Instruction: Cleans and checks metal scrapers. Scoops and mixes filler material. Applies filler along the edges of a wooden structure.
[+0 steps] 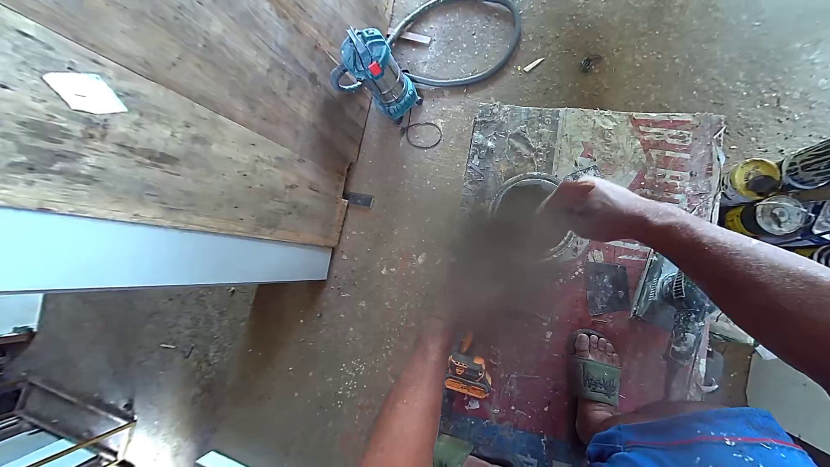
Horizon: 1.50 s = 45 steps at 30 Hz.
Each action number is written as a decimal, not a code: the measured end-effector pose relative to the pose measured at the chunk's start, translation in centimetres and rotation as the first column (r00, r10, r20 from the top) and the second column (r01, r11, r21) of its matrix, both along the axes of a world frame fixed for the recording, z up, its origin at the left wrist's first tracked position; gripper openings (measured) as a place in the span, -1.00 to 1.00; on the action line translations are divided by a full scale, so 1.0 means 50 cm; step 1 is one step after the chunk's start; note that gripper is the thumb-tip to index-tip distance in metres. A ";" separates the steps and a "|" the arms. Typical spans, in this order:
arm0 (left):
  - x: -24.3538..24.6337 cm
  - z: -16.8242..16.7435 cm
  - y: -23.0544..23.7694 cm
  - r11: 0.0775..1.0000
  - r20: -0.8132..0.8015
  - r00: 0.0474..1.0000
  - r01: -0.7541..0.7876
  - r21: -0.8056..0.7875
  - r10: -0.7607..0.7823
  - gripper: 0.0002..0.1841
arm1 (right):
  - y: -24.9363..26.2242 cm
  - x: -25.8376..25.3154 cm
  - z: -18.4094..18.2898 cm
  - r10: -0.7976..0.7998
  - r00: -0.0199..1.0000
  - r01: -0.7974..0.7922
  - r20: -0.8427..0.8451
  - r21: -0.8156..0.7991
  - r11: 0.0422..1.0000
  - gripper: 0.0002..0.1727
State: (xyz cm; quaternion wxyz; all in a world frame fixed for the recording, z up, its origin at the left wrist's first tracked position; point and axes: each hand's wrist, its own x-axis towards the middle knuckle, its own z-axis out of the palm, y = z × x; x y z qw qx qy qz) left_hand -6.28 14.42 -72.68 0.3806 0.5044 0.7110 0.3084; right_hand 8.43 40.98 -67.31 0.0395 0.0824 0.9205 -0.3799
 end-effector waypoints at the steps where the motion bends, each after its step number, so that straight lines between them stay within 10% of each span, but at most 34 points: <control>1: 0.012 -0.003 0.000 1.000 0.030 0.999 -0.028 -0.007 0.028 -0.68 | 0.007 -0.003 0.004 0.003 0.999 -0.001 -0.050 0.050 0.999 -0.75; 4: 0.031 -0.021 0.001 0.997 0.041 0.997 -0.069 -0.021 0.070 -0.68 | 0.010 -0.010 -0.017 0.026 1.000 -0.028 0.011 0.261 0.965 -0.74; 9: 0.026 -0.020 0.008 0.999 -0.034 0.999 -0.011 0.031 0.012 -0.71 | 0.004 -0.001 0.014 -0.007 0.994 0.007 0.107 0.001 1.000 -0.82; 16: 0.032 -0.030 0.003 0.996 -0.065 0.998 -0.016 0.089 0.022 -0.71 | -0.009 0.009 0.010 -0.052 0.972 0.031 0.229 0.093 0.995 -0.79; 31: 0.008 0.010 -0.034 0.993 0.253 0.962 -0.089 -0.081 0.107 -0.55 | -0.002 0.010 -0.035 -0.202 0.979 0.203 -0.034 0.282 0.938 -0.68; 37: -0.042 0.050 -0.082 0.907 0.467 0.779 -0.384 -0.173 0.419 -0.81 | -0.020 -0.001 -0.034 -0.334 0.934 0.346 0.124 -0.086 0.934 -0.82; 45: -0.046 0.065 -0.068 0.600 0.735 0.277 -0.771 -0.214 0.619 -0.71 | -0.042 0.016 -0.007 -0.709 0.622 0.766 0.333 -0.449 0.460 -0.81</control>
